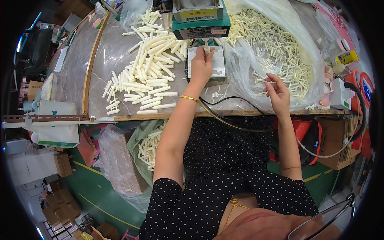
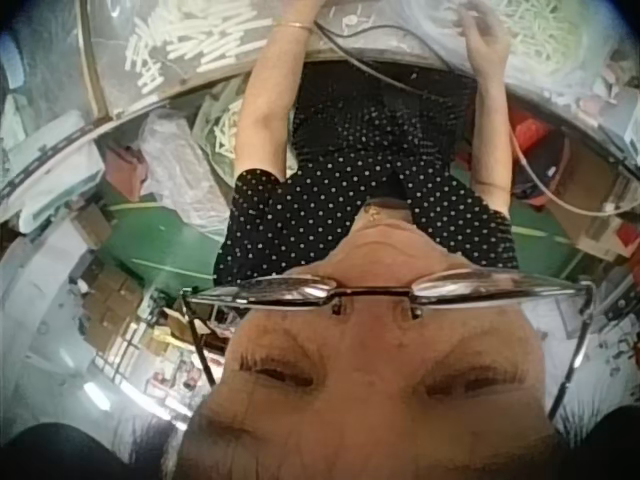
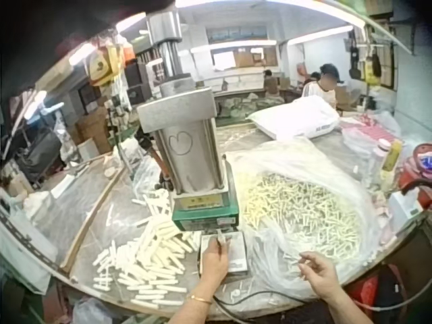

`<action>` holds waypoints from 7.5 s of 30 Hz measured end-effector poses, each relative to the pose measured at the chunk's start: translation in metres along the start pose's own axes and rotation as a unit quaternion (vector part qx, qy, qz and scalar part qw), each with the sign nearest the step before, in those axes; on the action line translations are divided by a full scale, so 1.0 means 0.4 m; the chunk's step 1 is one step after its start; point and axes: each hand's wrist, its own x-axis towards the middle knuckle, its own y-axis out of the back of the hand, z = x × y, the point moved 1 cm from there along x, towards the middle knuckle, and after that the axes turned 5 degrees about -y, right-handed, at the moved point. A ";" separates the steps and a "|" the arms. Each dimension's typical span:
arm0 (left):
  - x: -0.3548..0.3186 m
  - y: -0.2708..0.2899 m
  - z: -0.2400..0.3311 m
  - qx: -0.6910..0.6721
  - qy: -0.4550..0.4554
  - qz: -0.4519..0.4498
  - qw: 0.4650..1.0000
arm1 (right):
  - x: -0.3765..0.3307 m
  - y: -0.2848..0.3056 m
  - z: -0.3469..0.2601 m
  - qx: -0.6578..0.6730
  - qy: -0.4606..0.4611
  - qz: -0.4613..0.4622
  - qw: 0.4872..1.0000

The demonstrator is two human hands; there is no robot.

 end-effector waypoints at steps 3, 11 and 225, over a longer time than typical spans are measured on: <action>-0.009 0.002 -0.011 -0.003 -0.026 0.010 1.000 | -0.016 0.001 0.024 -0.045 0.028 0.016 0.998; -0.012 0.021 0.006 0.086 0.006 0.005 0.996 | -0.053 -0.008 0.101 -0.405 0.249 0.103 0.874; -1.217 -0.047 -0.233 0.035 0.611 -0.389 0.689 | 0.046 -0.109 0.047 -0.396 0.145 -0.411 0.808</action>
